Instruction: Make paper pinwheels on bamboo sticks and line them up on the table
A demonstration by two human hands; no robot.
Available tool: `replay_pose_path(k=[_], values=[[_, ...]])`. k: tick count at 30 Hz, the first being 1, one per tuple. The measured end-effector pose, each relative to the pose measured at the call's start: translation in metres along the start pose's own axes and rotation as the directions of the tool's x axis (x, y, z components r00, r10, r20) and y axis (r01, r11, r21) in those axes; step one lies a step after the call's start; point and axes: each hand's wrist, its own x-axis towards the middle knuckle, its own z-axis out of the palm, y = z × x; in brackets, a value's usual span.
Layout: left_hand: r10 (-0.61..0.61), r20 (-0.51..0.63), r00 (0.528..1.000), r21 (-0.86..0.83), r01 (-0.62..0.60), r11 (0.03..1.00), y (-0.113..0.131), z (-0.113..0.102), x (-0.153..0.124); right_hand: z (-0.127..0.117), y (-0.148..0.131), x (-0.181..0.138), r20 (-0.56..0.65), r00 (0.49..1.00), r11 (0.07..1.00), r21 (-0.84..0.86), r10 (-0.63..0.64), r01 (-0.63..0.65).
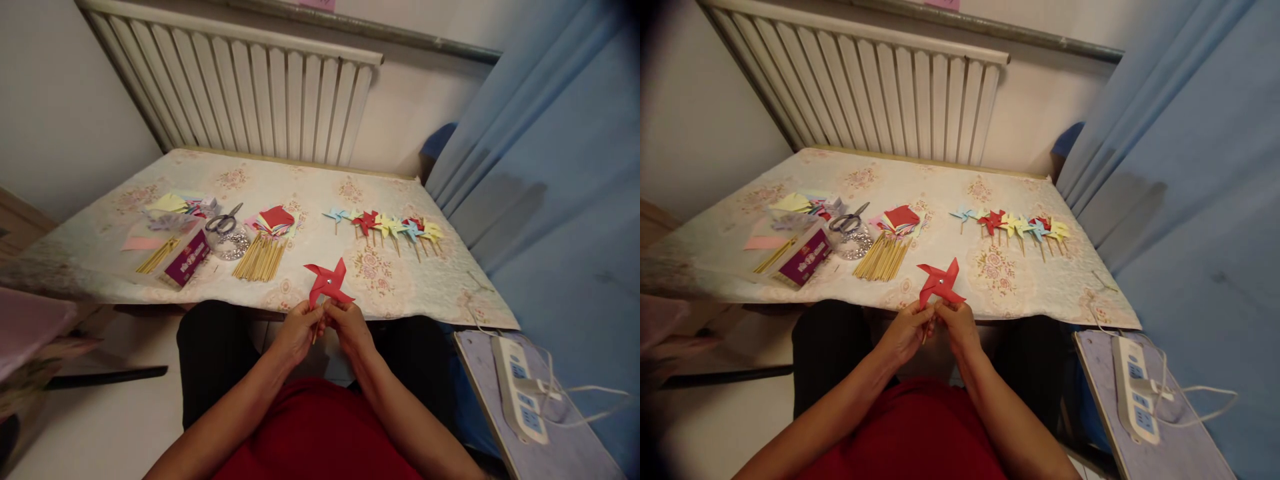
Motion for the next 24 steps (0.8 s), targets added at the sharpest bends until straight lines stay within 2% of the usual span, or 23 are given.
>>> replay_pose_path(k=[10, 13, 18, 24], values=[[-0.007, 0.005, 1.000, -0.013, 0.007, 1.000, -0.001, 0.000, -0.001, 0.000, 0.002, 0.000, 0.040, 0.999, 1.000, 0.028, 0.009, -0.010], [-0.033, 0.025, 0.999, -0.001, 0.033, 0.999, -0.004, -0.003, -0.002, 0.000, 0.001, 0.000, -0.009, 1.000, 1.000, 0.026, -0.001, 0.002], [-0.150, 0.056, 0.987, 0.077, 0.145, 0.986, -0.006, -0.008, -0.005, -0.005, -0.002, 0.003, -0.105, 0.994, 0.999, 0.031, -0.008, 0.012], [-0.134, 0.016, 0.991, 0.090, 0.132, 0.987, -0.005, -0.007, -0.003, -0.012, 0.000, 0.005, -0.111, 0.994, 0.999, 0.039, 0.004, 0.000]])
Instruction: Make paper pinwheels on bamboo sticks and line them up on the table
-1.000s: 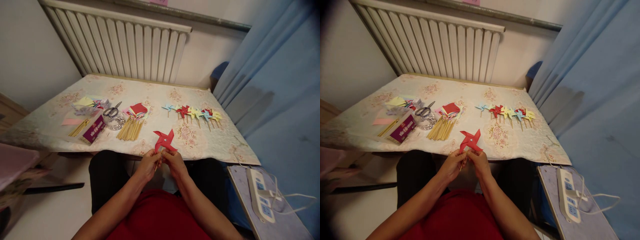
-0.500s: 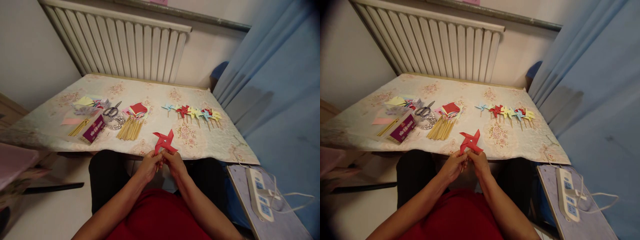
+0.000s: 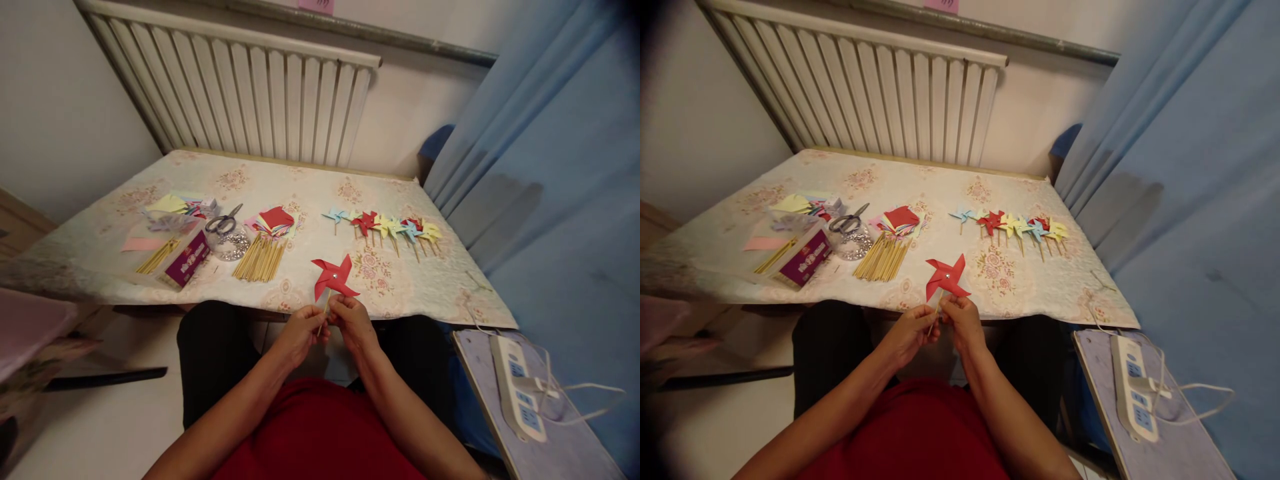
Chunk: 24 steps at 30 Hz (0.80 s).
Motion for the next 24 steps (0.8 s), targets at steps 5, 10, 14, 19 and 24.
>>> replay_pose_path(k=[5, 10, 14, 19, 24], values=[[0.009, -0.038, 0.999, -0.016, -0.009, 1.000, 0.001, 0.000, 0.002, -0.006, 0.004, 0.005, -0.068, 0.993, 0.995, 0.032, -0.094, 0.096], [0.004, -0.038, 0.999, -0.001, -0.004, 1.000, 0.002, 0.002, 0.001, -0.005, -0.002, 0.005, -0.084, 0.988, 0.991, 0.021, -0.128, 0.130], [0.002, -0.035, 0.999, -0.001, -0.002, 1.000, 0.002, 0.003, 0.001, -0.004, -0.006, 0.004, -0.108, 0.986, 0.991, 0.020, -0.130, 0.133], [-0.003, -0.030, 1.000, 0.001, 0.003, 1.000, 0.002, 0.003, 0.002, -0.005, -0.007, 0.005, -0.095, 0.988, 0.992, 0.031, -0.119, 0.123], [-0.004, -0.019, 1.000, 0.003, 0.005, 1.000, 0.000, 0.002, 0.002, -0.005, -0.006, 0.007, -0.108, 0.988, 0.993, 0.038, -0.108, 0.113]])
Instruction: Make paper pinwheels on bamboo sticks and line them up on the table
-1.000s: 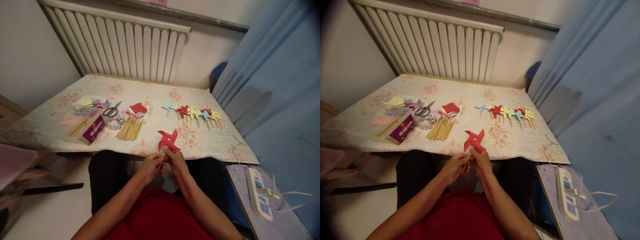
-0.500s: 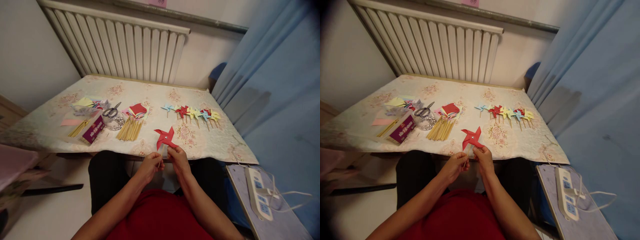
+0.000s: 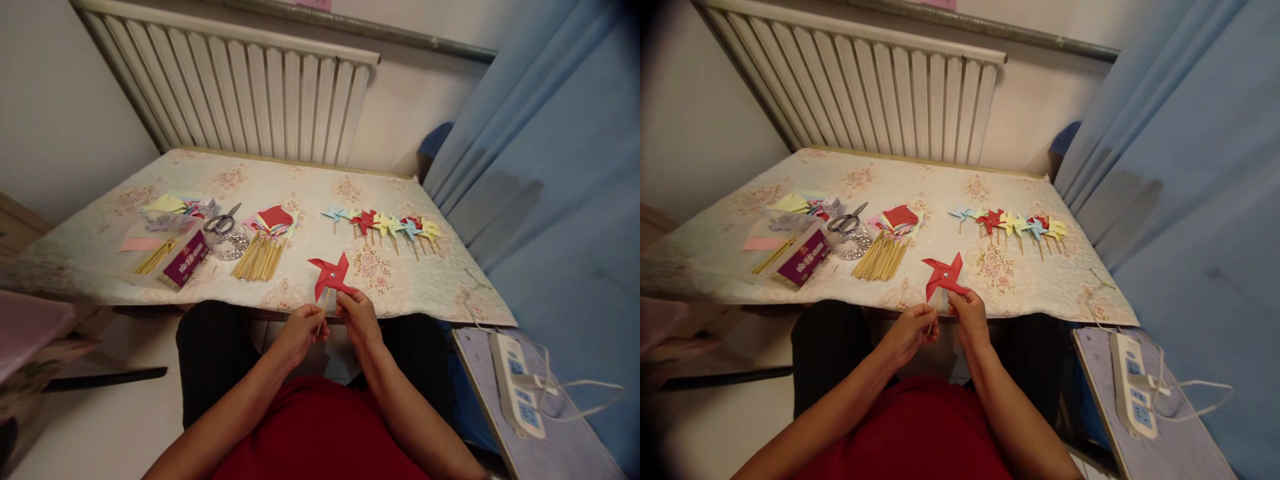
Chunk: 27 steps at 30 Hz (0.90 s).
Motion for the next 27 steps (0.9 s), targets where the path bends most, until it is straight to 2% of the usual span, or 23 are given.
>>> replay_pose_path(k=[18, 27], values=[[0.016, 0.011, 1.000, -0.012, -0.016, 1.000, -0.0048, -0.0029, 0.0003, -0.0005, -0.0023, 0.0012, -0.004, 1.000, 1.000, 0.023, -0.003, 0.003], [0.016, 0.006, 1.000, -0.037, -0.015, 0.999, -0.0034, -0.0012, -0.0007, 0.0026, -0.0006, -0.0046, 0.045, 0.999, 1.000, 0.004, 0.019, -0.019]])
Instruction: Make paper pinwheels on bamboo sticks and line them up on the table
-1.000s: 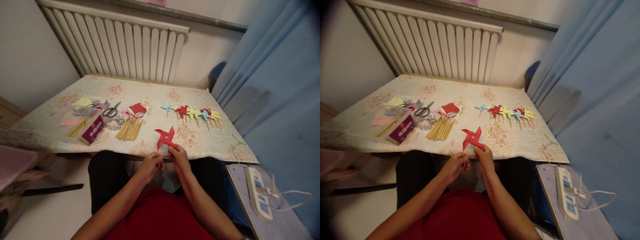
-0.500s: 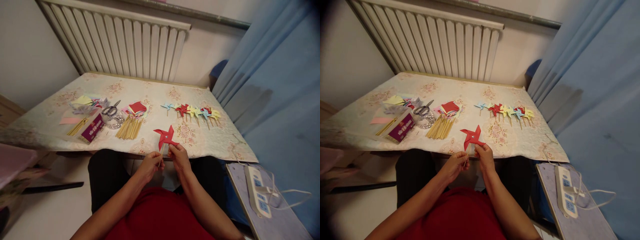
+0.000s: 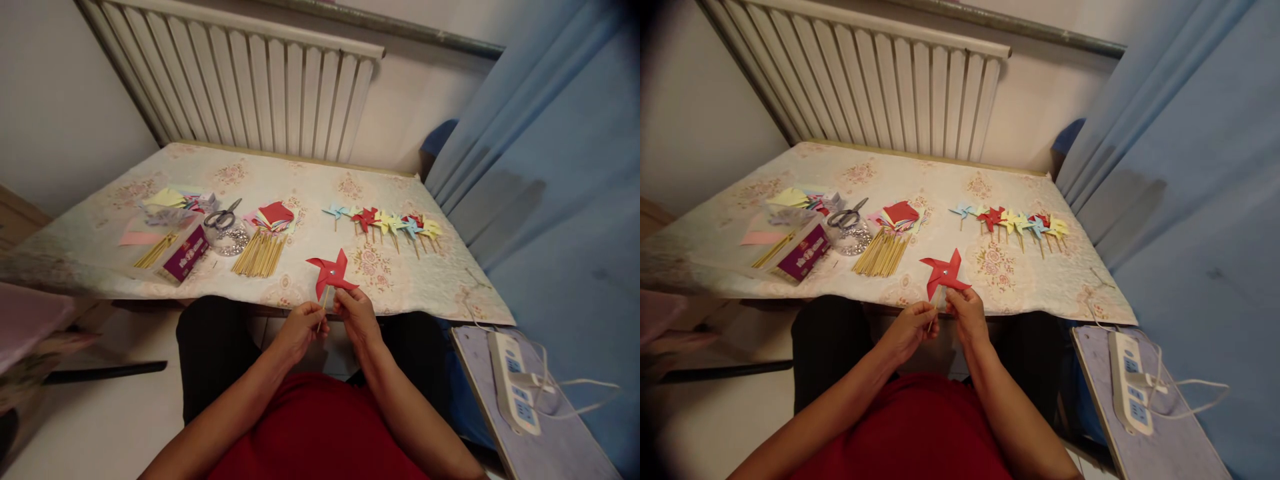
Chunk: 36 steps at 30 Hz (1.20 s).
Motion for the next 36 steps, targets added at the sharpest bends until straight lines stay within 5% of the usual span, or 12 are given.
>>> replay_pose_path(k=[11, 36], values=[[0.013, 0.002, 1.000, 0.009, -0.013, 1.000, -0.002, -0.002, -0.001, -0.008, -0.006, 0.008, -0.064, 0.995, 0.983, 0.169, 0.079, -0.067], [-0.010, -0.016, 1.000, 0.033, 0.011, 0.999, 0.004, 0.000, -0.003, -0.009, -0.024, 0.020, -0.147, 0.989, 1.000, -0.019, -0.027, 0.025]])
